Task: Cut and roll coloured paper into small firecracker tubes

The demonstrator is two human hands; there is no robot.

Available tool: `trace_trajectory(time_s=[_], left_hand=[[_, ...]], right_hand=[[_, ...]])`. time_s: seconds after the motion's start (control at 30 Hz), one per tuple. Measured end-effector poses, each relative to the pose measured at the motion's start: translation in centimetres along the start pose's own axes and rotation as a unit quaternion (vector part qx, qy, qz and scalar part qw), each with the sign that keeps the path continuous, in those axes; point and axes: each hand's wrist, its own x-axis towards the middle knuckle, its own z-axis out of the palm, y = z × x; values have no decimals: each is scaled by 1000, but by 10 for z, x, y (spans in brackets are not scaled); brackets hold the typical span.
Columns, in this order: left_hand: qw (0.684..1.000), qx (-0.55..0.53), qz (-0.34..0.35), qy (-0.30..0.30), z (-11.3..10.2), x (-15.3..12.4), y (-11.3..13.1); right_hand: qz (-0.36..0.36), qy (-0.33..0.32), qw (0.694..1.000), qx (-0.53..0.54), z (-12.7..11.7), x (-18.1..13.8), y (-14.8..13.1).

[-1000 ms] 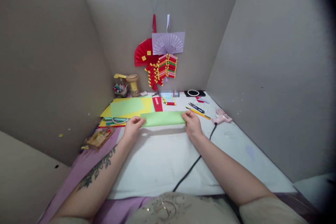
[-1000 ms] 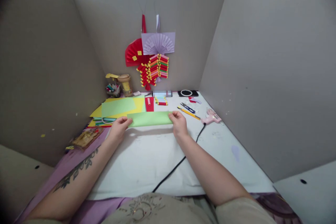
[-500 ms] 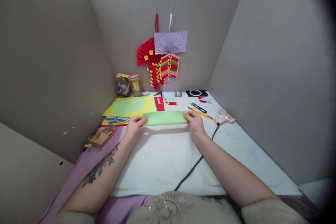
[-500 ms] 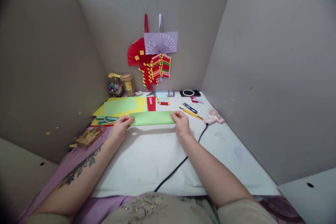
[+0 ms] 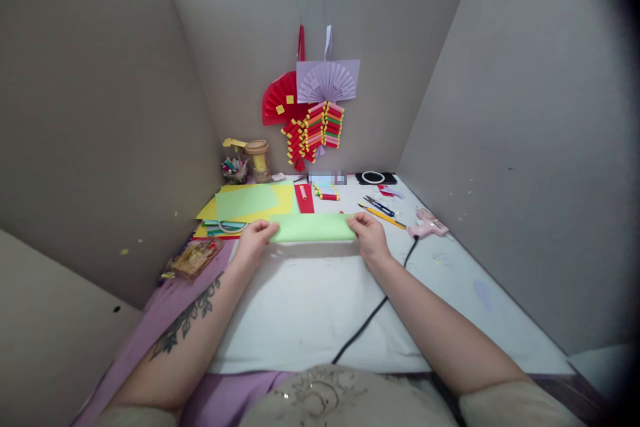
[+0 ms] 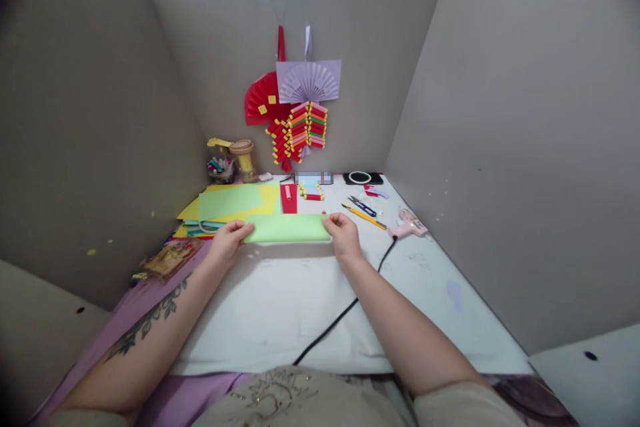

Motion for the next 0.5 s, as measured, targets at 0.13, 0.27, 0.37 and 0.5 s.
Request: trace_trajectory(time_s=[0.13,0.27,0.37,0.5], left_hand=[[990,95,-73,-74,-26,-13,13],[966,198,-117,-119,-54,-30,17],[951,267,-117,-102,-64,-37,11],[943,313,-80,-80,-63,-37,1]], right_hand=[[22,-84,988,-131,2,-3,4],[18,-136,947,-292,15,-5,14],[-29,-154,900,-407,26,-5,20],[-54,-178,832,-522,30,-7,24]])
